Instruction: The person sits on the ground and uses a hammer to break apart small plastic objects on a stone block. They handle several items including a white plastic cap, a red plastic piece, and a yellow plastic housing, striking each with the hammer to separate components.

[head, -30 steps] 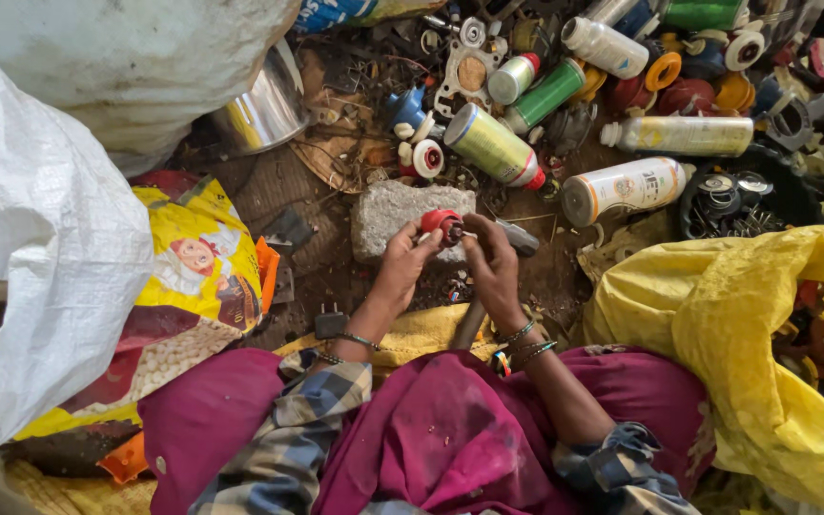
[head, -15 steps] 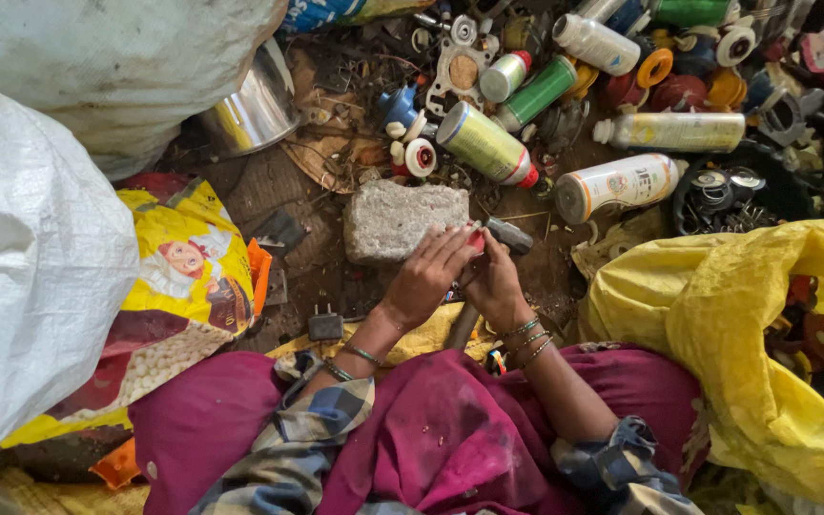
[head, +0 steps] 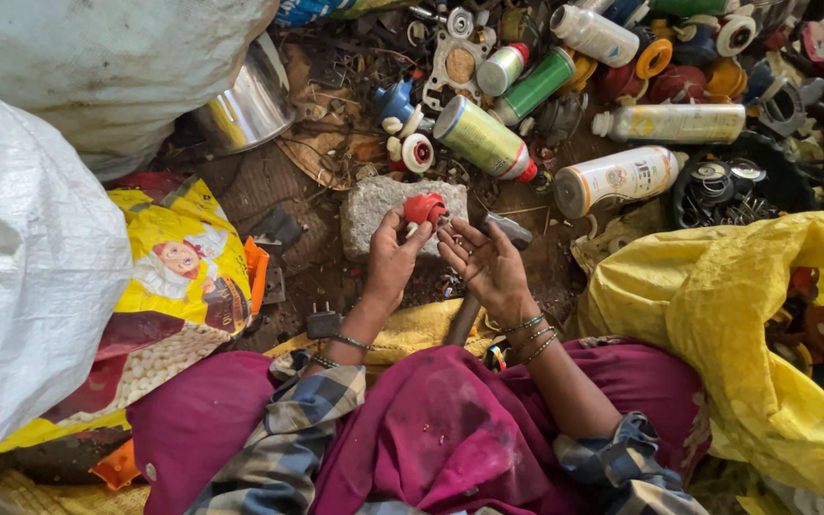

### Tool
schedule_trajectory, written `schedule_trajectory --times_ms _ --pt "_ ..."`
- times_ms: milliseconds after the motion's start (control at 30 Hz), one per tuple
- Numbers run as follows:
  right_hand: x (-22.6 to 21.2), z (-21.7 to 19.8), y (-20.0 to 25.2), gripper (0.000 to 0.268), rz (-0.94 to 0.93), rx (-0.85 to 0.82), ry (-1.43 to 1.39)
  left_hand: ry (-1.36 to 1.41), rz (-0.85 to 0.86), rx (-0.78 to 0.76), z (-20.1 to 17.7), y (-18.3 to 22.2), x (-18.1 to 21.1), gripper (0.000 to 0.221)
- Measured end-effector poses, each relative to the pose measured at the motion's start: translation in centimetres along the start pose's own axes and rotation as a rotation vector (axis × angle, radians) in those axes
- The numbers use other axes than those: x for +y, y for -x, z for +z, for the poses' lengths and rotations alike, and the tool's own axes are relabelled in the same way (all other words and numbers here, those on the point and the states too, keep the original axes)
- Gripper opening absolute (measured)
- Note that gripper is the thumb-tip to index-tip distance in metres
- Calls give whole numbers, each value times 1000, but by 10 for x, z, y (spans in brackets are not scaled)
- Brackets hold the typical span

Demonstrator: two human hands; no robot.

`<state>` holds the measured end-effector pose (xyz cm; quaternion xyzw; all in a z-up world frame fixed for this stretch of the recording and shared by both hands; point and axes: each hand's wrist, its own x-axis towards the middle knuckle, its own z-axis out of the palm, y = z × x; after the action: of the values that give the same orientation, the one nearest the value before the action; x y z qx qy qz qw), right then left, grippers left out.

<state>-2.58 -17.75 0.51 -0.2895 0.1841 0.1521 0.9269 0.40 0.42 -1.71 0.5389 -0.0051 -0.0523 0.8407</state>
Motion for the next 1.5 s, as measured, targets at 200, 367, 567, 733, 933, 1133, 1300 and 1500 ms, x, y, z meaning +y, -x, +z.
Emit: schedule_trajectory --times_ms 200,367,567,733,933,1133,1300,1500 --pt "2 -22 -12 38 -95 66 98 122 -29 -12 -2 -4 -7 28" --pt "5 -41 -16 35 -103 85 176 118 -45 -22 -1 -4 -9 26" --pt "-2 -25 -13 39 -99 131 166 90 -21 -15 -3 -3 -6 27" --pt "-8 -7 -6 40 -127 52 145 107 -8 -18 -2 -4 -6 27" --pt "-95 13 47 24 -454 -188 147 147 -20 3 -7 -8 -15 30" --pt "-180 27 152 45 -662 -830 -878 130 0 33 -14 -12 -28 28" --pt "-163 8 120 33 -635 -361 -583 102 -30 -8 -16 -9 -26 28" --pt "-56 14 35 13 -120 385 -380 123 -55 -7 -17 -7 -16 28"
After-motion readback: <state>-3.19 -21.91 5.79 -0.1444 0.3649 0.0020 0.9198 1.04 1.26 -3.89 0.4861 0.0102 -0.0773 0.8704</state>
